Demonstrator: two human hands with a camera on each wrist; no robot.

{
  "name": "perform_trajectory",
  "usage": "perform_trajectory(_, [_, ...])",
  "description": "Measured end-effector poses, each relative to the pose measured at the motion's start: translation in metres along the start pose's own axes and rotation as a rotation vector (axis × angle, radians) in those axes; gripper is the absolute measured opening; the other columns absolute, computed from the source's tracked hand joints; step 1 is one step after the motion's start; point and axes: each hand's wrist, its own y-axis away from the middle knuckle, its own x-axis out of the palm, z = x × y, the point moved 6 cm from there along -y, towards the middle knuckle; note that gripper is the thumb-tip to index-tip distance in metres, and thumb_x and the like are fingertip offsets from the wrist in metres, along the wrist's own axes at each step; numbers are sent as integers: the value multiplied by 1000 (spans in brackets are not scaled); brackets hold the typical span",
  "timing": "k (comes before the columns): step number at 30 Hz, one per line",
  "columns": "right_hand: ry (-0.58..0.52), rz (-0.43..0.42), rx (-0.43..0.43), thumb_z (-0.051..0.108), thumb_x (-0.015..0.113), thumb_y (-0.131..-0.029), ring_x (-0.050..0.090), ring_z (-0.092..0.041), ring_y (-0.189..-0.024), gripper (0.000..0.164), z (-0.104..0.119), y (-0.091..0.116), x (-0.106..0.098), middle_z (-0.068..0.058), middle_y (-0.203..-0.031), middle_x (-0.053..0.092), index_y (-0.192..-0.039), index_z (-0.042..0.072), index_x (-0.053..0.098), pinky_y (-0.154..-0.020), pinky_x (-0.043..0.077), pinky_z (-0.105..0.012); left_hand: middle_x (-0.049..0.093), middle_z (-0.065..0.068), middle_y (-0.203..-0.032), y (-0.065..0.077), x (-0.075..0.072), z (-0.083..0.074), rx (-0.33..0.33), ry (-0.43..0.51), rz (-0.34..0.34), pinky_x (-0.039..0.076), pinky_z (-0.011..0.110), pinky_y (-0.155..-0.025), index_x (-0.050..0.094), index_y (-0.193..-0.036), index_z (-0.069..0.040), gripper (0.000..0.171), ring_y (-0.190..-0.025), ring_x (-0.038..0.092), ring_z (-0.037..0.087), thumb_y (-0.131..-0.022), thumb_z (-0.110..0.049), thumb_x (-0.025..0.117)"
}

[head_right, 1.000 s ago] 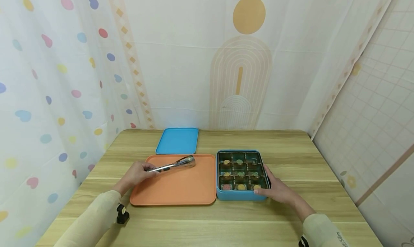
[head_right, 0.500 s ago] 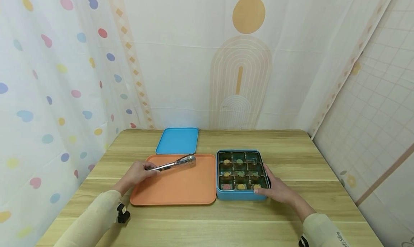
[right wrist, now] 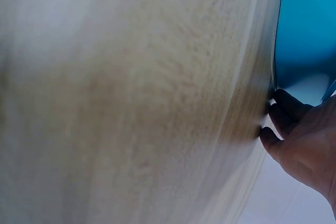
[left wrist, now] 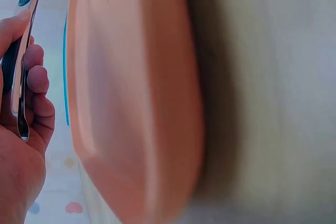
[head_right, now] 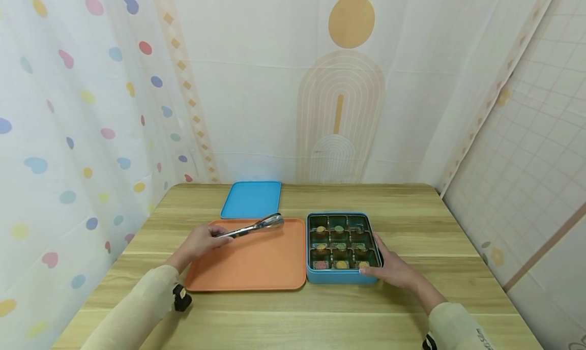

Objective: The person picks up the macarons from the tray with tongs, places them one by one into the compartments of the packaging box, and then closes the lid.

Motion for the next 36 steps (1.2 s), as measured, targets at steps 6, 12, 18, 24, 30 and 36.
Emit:
perform_trajectory(6, [15,-4,3,36,71,-92,6,-57,-141,108,-2,-1,-1,-35,-158,1,-158,6,-8,-105,18,-73,59,0,-69,-6,6,-15,24,37,23,39,29,-55,75,-89,-14,21,-61,48,16,-88,-35,77])
perform_trajectory(12, [16,-3,4,36,71,-92,6,-57,-141,108,-3,-1,-1,-35,-158,0,-158,6,-8,-105,18,-73,61,2,-69,-15,13,-33,63,68,26,41,31,-55,76,-90,-13,22,-61,51,18,-87,-35,78])
perform_trajectory(18, [16,-2,8,37,71,-92,6,-57,-141,108,-3,-1,-1,-35,-158,0,-158,5,-8,-105,17,-73,66,8,-75,-24,23,-54,89,88,38,43,32,-55,79,-97,-16,19,-63,53,20,-88,-33,77])
perform_trajectory(24, [15,0,11,37,71,-91,7,-57,-141,108,-3,-1,-1,-35,-158,0,-158,6,-8,-105,18,-72,67,10,-78,-36,36,-75,110,118,51,43,32,-56,77,-90,-16,15,-66,55,20,-89,-31,77])
perform_trajectory(30, [18,-1,4,36,72,-91,8,-57,-141,108,-5,-2,0,-34,-158,2,-159,8,-8,-104,19,-73,68,11,-79,-46,50,-95,131,124,56,44,32,-57,78,-91,-16,16,-66,56,20,-88,-32,77])
perform_trajectory(36, [4,-8,-7,36,72,-91,9,-56,-141,108,-6,-4,-1,-34,-158,4,-159,7,-7,-105,19,-72,68,12,-78,-53,69,-115,157,151,87,45,31,-56,78,-91,-15,15,-65,56,19,-88,-29,77])
